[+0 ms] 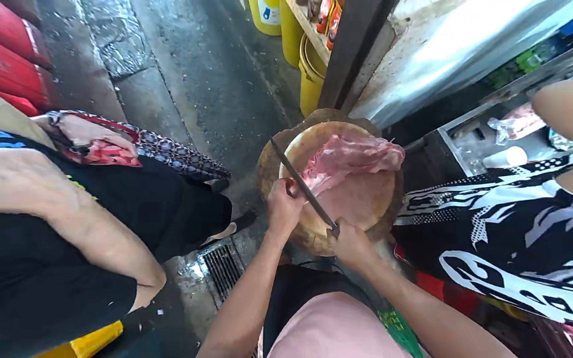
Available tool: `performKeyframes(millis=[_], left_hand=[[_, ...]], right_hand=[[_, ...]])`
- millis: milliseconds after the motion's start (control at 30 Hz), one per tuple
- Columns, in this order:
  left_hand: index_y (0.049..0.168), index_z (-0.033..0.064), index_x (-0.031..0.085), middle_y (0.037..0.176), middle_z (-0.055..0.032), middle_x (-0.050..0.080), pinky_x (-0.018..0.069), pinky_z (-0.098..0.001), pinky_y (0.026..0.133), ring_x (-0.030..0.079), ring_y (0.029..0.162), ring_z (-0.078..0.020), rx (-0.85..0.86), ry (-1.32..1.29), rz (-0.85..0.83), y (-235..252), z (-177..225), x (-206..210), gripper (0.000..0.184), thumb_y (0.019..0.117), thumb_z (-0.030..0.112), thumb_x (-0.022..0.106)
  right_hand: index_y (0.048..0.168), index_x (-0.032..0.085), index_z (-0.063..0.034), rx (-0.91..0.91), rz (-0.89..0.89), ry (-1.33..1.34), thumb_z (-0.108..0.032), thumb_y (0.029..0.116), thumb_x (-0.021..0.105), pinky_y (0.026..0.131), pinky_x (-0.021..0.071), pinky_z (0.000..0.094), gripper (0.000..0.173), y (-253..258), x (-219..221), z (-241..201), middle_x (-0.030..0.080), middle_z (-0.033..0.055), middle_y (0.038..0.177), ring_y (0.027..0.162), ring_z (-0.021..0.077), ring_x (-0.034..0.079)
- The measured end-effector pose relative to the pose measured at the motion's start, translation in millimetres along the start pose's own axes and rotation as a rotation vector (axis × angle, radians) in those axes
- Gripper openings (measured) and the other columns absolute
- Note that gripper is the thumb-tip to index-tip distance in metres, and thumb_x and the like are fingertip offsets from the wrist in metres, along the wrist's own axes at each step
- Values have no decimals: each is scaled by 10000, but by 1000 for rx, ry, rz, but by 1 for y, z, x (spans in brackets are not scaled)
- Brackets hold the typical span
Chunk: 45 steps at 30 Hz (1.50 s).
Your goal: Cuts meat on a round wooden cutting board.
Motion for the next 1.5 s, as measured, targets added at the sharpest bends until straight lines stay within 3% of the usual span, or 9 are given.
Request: performKeyframes(millis=[200, 467, 633, 767, 867, 933, 1000, 1333, 1500], left_hand=[[1165, 53, 673, 1061, -125, 711, 587, -528, 853, 701, 955, -267, -36, -42, 51, -3, 0, -8, 389, 838, 227, 793], [1230, 64, 661, 1026, -155, 721, 583, -562, 828, 709, 926, -303, -69, -95, -21, -5, -14, -17, 399, 899, 268, 746], [1204, 68, 672, 972, -145, 719, 586, -545, 775, 704, 855, -290, -27, -160, -25, -6, -17, -16, 400, 891, 313, 720], [1258, 90, 650, 1035, -152, 719, 592, -533, 780, 706, 886, -289, -37, -192, -39, -15, -22, -14, 422, 909, 319, 714], [1215, 69, 671, 1000, -135, 720, 594, -523, 796, 706, 875, -265, -35, -171, -19, -9, -20, -15, 383, 906, 290, 724], [1194, 51, 679, 1027, -139, 720, 594, -535, 835, 709, 919, -272, -27, -139, -14, -10, -19, -15, 376, 897, 272, 742], [1214, 52, 680, 1087, -141, 720, 581, -537, 900, 704, 1003, -270, -20, -102, -8, -16, -20, -13, 394, 890, 268, 745], [1220, 36, 688, 1044, -117, 740, 599, -446, 885, 722, 948, -196, -129, -383, 143, -13, -48, -21, 336, 955, 243, 672], [1206, 52, 688, 997, -94, 738, 605, -412, 818, 714, 877, -169, -70, -388, 87, -8, -42, -20, 302, 954, 214, 659]], right_hand=[[1253, 595, -81, 19, 3, -52, -424, 1030, 520, 847, 588, 559, 415, -26, 21, 52, 709, 152, 1045, 981, 332, 717], [1221, 652, -108, -182, 207, 178, -434, 1003, 595, 718, 576, 476, 396, -64, -31, 21, 678, 72, 847, 753, 230, 669], [1038, 673, -81, -724, 723, 438, -309, 968, 628, 492, 561, 284, 243, -141, -146, -54, 638, -34, 672, 534, 58, 609], [997, 615, -88, -1118, 952, 656, -273, 1030, 586, 462, 584, 371, 190, -180, -171, -88, 637, 3, 680, 535, 134, 636], [1077, 666, -11, -651, 737, 387, -274, 988, 620, 614, 620, 366, 282, -103, -76, -50, 691, 67, 766, 648, 156, 684], [1226, 603, -56, -164, 220, 75, -371, 1018, 538, 792, 600, 530, 384, -37, -6, -14, 706, 156, 993, 903, 310, 721], [1276, 562, -56, 15, -39, -4, -377, 1024, 515, 844, 578, 594, 411, -17, 17, -4, 691, 192, 1101, 1022, 368, 706], [1174, 642, -58, -26, -63, 46, -417, 995, 600, 816, 568, 566, 403, -47, 12, 66, 686, 150, 958, 899, 319, 691], [1094, 659, -116, -70, 76, 120, -448, 979, 638, 688, 571, 477, 351, -76, -10, 90, 655, 46, 779, 707, 214, 658]])
Point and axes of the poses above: each hand's wrist, its own y-axis towards the middle knuckle, its own x-axis out of the palm, z = x × y, the point moved 9 cm from there along y, towards the middle knuckle
